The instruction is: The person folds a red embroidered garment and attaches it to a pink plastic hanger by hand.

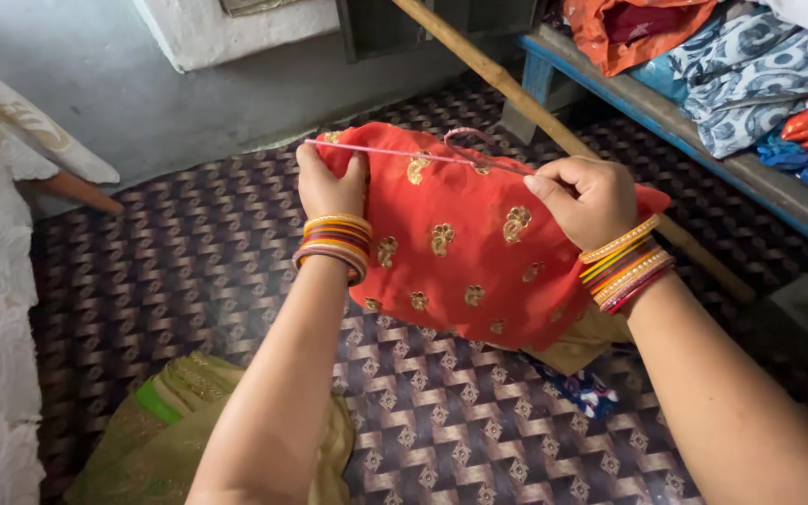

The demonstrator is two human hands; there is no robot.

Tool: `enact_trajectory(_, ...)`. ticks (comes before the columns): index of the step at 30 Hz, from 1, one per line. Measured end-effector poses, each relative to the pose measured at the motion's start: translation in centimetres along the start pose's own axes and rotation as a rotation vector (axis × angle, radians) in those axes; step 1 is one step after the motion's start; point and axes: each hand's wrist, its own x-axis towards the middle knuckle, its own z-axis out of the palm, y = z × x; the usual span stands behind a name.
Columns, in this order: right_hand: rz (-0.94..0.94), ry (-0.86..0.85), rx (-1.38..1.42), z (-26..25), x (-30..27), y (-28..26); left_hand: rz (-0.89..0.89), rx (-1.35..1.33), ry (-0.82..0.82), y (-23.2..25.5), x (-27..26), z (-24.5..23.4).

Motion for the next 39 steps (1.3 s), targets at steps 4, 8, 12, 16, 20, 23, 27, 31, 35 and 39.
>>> enact_trajectory(4,-0.018,0.02,-0.04,-0.2,-0.1,0.2,0.053,0.312,0.198,0.7,-0.3,-0.3)
enact_trajectory(8,-0.053,0.03,-0.068,-1.8,0.3,1.0,-0.113,0.213,0.107,-0.1,1.3,-2.2)
enact_trajectory(12,-0.082,0.034,-0.02,-3.0,0.3,1.3,0.036,-0.397,-0.425,-3.4,2.7,-4.1)
enact_trajectory(16,-0.073,0.103,-0.051,-2.9,0.4,1.7,-0.448,-0.786,-0.893,-4.7,1.9,-5.2)
enact_trajectory(20,0.051,0.186,-0.08,-3.0,0.5,2.5,-0.464,-0.771,-1.084,-3.8,2.0,-5.8)
enact_trajectory(23,0.096,0.21,-0.083,-3.1,0.4,2.9,-0.34,-0.603,-1.123,-2.1,1.8,-6.1)
enact_trajectory(27,0.103,0.19,-0.157,-2.6,0.4,2.3,-0.324,-0.403,-0.783,-0.2,0.4,-4.2)
enact_trajectory(31,-0.056,0.218,-0.234,-1.7,0.6,1.7,-0.396,-0.161,-0.485,-0.5,-0.5,-1.6)
enact_trajectory(35,0.103,0.224,-0.264,-2.9,0.8,1.9,-0.203,-0.432,-0.498,-1.4,-0.7,-0.6)
enact_trajectory(39,-0.032,0.205,-0.241,-2.7,0.6,1.9,-0.171,-0.058,-0.431,-1.7,-0.3,-0.7)
